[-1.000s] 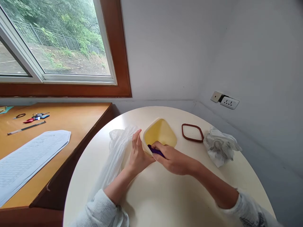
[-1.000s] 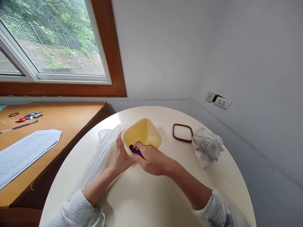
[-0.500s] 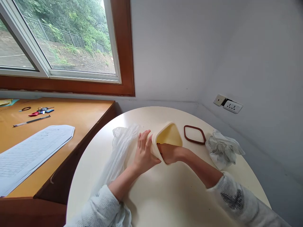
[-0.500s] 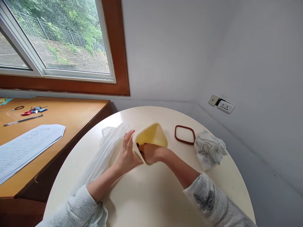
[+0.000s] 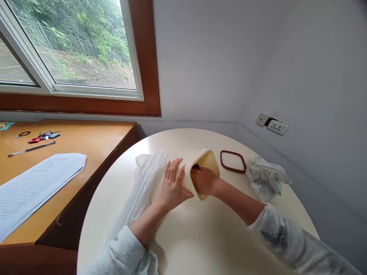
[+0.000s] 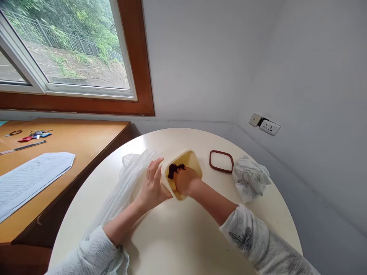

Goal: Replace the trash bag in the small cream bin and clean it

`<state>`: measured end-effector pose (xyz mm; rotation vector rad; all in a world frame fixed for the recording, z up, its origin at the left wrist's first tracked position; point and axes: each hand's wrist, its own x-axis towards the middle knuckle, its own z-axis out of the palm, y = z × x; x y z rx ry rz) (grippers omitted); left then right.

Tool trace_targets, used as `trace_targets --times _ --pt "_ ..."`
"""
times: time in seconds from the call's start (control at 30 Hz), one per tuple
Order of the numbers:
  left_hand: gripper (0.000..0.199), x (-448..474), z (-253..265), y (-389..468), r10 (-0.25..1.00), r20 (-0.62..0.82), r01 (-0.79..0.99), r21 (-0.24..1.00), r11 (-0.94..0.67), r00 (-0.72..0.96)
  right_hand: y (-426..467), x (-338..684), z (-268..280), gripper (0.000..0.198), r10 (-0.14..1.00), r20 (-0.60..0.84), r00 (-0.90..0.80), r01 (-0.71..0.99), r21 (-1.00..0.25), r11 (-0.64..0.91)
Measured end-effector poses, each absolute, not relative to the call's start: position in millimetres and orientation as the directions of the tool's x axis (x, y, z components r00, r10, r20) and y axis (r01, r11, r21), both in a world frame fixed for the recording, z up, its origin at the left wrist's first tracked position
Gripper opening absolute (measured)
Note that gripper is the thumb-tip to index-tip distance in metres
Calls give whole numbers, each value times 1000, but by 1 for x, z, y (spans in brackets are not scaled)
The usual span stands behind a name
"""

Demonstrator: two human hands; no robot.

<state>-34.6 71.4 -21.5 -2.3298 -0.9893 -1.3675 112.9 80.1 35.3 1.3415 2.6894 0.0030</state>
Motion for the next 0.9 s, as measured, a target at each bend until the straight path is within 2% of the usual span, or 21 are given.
trace_targets --times 0.07,0.13,0.2,0.33,0.5,0.57,0.67,0.8,0.9 --pt "104 -35 -23 73 427 847 672 117 -732 318 69 118 42 38 821 -181 -541 819 108 564" --pt "104 -34 -23 73 432 843 671 121 -732 319 57 125 49 30 840 -211 -500 834 144 533" --pt "103 -34 -24 73 440 839 671 128 -731 319 46 134 57 22 852 -162 -498 840 154 520" --pt "102 -34 -23 73 463 834 669 161 -726 301 30 145 61 24 868 -24 -496 858 142 494" --pt "101 -35 -25 75 462 834 664 163 -730 303 16 140 55 26 858 23 -513 858 55 511" --pt "100 -35 -26 75 449 839 664 150 -733 307 11 136 56 24 845 25 -534 844 -48 535" --pt "99 -35 -25 76 449 848 670 161 -725 282 8 132 63 21 852 17 -523 808 -308 502" --pt "101 -37 -22 75 463 857 668 211 -713 224 14 132 72 15 877 -4 -481 667 -650 363" --pt "104 -38 -20 75 489 852 647 269 -714 186 22 129 73 16 883 -36 -468 524 -816 244"
